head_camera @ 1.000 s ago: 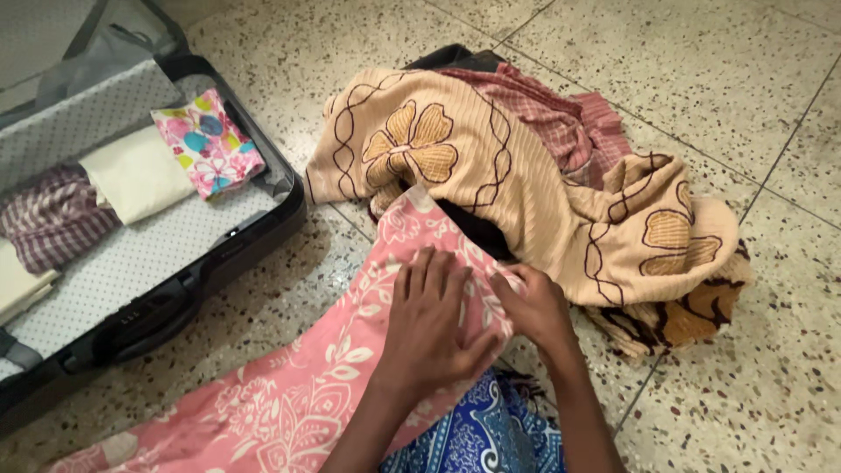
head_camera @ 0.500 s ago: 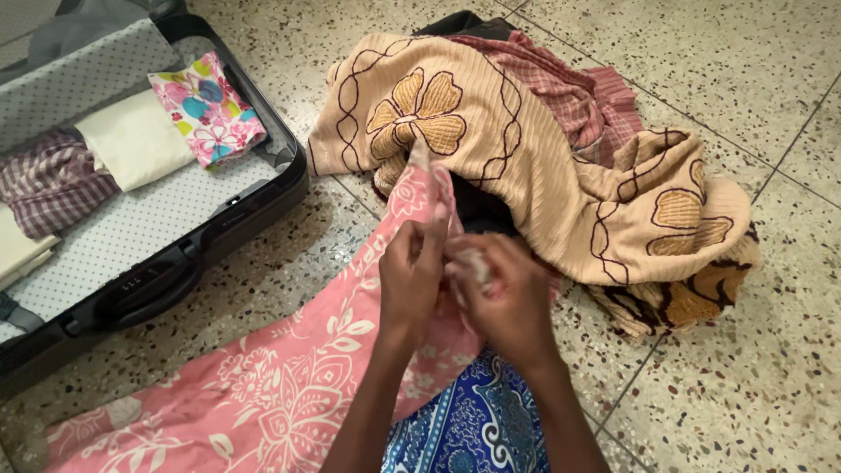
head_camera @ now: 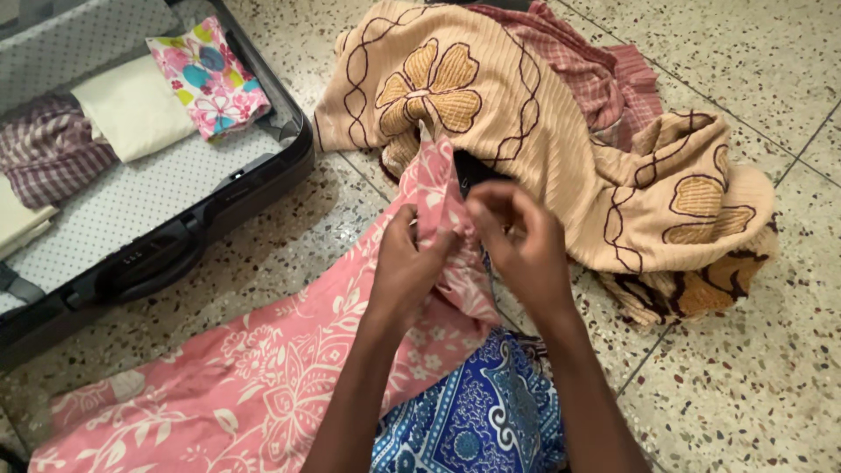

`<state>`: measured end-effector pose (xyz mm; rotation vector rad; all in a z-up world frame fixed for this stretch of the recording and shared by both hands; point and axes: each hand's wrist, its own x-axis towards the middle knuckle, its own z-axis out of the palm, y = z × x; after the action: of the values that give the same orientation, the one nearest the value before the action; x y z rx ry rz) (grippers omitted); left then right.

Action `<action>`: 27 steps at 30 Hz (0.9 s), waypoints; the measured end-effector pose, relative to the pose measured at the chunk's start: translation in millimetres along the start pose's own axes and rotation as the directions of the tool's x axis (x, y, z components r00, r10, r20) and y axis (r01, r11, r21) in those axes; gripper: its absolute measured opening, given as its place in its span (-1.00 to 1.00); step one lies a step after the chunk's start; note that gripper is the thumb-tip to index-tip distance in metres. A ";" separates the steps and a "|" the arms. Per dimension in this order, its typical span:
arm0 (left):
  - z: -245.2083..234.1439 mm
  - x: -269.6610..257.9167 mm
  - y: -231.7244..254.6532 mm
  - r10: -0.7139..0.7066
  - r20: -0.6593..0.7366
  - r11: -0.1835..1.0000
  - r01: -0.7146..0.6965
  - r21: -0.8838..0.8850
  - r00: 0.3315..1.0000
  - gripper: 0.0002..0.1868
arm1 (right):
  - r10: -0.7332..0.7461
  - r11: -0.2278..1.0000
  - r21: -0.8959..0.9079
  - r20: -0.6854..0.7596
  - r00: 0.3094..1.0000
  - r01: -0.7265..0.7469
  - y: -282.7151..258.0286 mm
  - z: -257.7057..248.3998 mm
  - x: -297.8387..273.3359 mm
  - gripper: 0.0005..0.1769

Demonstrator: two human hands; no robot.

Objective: The person folds a pink patterned cloth by hand while sitting on the floor next to an open suitcase and a blanket.

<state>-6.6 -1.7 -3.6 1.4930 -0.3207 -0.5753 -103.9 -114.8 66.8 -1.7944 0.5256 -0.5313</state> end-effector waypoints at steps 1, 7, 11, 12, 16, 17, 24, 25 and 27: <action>2.2 0.4 -0.8 0.071 -0.003 0.997 -0.071 0.005 0.997 -0.22 | -0.022 0.995 -0.097 -0.054 0.998 0.016 -0.9 1.7 14.3 -0.39; 6.3 -10.4 15.1 0.108 0.008 0.981 -0.108 0.164 0.994 -0.51 | 0.157 0.776 -0.630 0.152 0.976 -0.027 14.9 19.0 100.4 -0.09; 8.9 -18.8 28.9 0.179 0.008 0.974 -0.178 0.137 0.984 -0.59 | 0.070 0.715 -0.668 0.362 0.929 0.207 48.6 28.2 143.3 -0.06; 8.7 -21.8 29.2 0.201 0.016 0.970 -0.201 0.135 0.979 -0.63 | 0.044 0.729 -0.637 0.411 0.911 0.252 55.5 29.5 149.2 -0.09; 13.1 -25.0 25.5 0.214 0.009 0.944 -0.209 0.256 0.977 -0.70 | -0.034 0.845 -0.469 0.432 0.901 0.256 62.6 27.5 151.7 0.01; 14.4 -25.3 24.9 0.209 0.014 0.939 -0.205 0.277 0.978 -0.69 | -0.065 0.856 -0.445 0.413 0.908 0.263 60.7 26.6 148.0 0.04; 21.4 -26.3 29.5 0.167 -0.005 0.937 -0.157 0.311 0.986 -0.67 | -0.017 0.855 -0.491 0.291 0.957 0.164 44.9 25.4 114.3 0.02; 21.4 -26.0 29.8 0.171 -0.009 0.934 -0.160 0.319 0.985 -0.67 | 0.055 0.868 -0.488 0.274 0.960 0.089 43.6 24.6 110.3 -0.02; 21.1 -27.2 30.9 0.286 0.002 0.923 -0.276 0.267 0.958 -0.60 | 0.026 0.946 -0.319 0.250 0.968 0.057 43.5 21.5 102.7 -0.12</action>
<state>-35.5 -5.2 32.3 1.6749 -0.5916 -0.2808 -12.8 -171.1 28.9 -2.1445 0.4399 -0.2272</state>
